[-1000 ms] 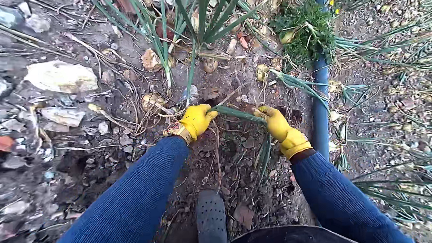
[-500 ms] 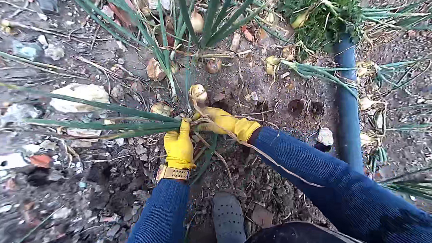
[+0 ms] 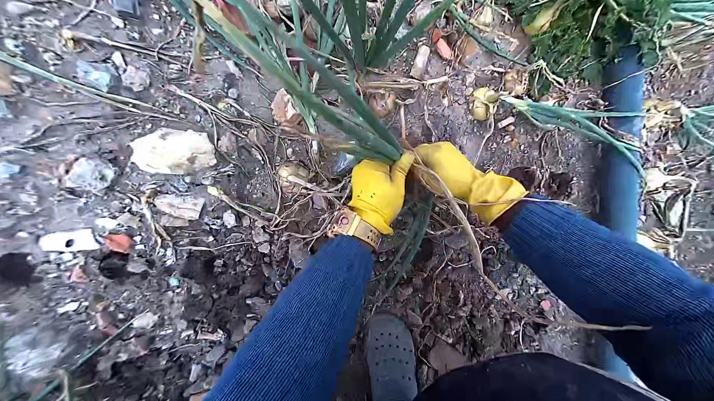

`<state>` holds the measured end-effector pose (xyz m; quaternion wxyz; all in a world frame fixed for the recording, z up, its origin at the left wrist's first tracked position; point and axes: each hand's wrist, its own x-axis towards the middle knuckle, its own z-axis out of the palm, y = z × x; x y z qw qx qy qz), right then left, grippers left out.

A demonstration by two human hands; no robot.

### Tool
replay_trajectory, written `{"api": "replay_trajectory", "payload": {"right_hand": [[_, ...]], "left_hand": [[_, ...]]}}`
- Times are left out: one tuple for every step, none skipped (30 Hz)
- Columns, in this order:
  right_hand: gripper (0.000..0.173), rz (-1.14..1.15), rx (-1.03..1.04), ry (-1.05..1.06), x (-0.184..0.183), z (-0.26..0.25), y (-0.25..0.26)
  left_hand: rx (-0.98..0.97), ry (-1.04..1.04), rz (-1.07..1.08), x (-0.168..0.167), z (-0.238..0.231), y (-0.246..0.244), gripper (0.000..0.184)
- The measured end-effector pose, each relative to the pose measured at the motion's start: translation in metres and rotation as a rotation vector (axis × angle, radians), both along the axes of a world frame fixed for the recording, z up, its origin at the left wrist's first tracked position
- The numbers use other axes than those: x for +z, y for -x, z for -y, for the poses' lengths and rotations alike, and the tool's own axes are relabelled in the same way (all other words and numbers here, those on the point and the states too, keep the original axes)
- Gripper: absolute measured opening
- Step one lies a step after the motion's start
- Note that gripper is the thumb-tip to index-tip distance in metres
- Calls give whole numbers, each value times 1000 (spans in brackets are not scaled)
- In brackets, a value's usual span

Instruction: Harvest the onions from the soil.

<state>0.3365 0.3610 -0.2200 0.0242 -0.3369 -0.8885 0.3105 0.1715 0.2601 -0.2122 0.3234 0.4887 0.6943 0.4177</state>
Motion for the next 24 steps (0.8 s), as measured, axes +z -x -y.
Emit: {"api": "replay_trajectory", "payload": {"right_hand": [[18, 12, -55, 67, 13, 3, -15], [16, 37, -105, 134, 23, 12, -26], [15, 65, -137, 173, 29, 25, -30], [17, 89, -131, 178, 32, 42, -28], [19, 96, -99, 157, 29, 64, -23], [22, 99, -49, 158, 26, 87, -14], [26, 102, -11, 189, 25, 110, -2], [27, 90, -5, 247, 27, 132, 12], [24, 67, 7, 311, 32, 150, 27], [22, 19, 23, 362, 34, 166, 40], [21, -10, 34, 415, 37, 180, 53], [23, -12, 54, 458, 42, 190, 66], [24, 17, 95, 465, 45, 195, 78], [23, 54, 141, 444, 48, 198, 88], [22, 86, 180, 441, 51, 197, 97], [20, 103, 203, 450, 52, 195, 104], [18, 108, 213, 459, 47, 193, 107], [16, 88, 221, 473, 39, 191, 107], [19, 53, 236, 505, 30, 186, 104], [23, 17, 234, 543, 24, 176, 99], [27, 0, 178, 542, 19, 161, 90], [29, 9, 63, 454, 16, 144, 78], [30, 41, -86, 276, 10, 122, 64], [32, 150, -234, 72, 4, 96, 50]], "left_hand": [[-4, -39, 71, 7, -5, -17, 34], [13, -64, 155, 10, -4, -32, 32], [38, -66, 241, 9, 2, -42, 30], [63, -50, 335, 4, 14, -44, 28], [95, -20, 440, -3, 35, -39, 25], [143, 1, 565, -9, 60, -28, 23], [195, -13, 704, -12, 88, -11, 23], [236, -35, 811, -11, 114, 9, 26], [268, -51, 853, -6, 136, 31, 30], [292, -69, 842, 1, 156, 50, 30], [299, -93, 801, 9, 173, 65, 26], [273, -120, 752, 15, 187, 76, 21], [235, -131, 699, 19, 199, 83, 19], [190, -93, 636, 20, 209, 87, 22], [140, 6, 549, 19, 218, 89, 25], [86, 154, 442, 15, 223, 91, 27], [25, 309, 326, 12, 223, 92, 27], [-58, 463, 212, 9, 221, 95, 32], [-146, 601, 121, 8, 216, 99, 36], [-199, 699, 67, 4, 212, 102, 33], [-197, 749, 50, -2, 213, 102, 27], [-150, 766, 65, -9, 221, 102, 25], [-73, 760, 114, -14, 231, 101, 25], [16, 724, 183, -18, 242, 102, 26]]}}
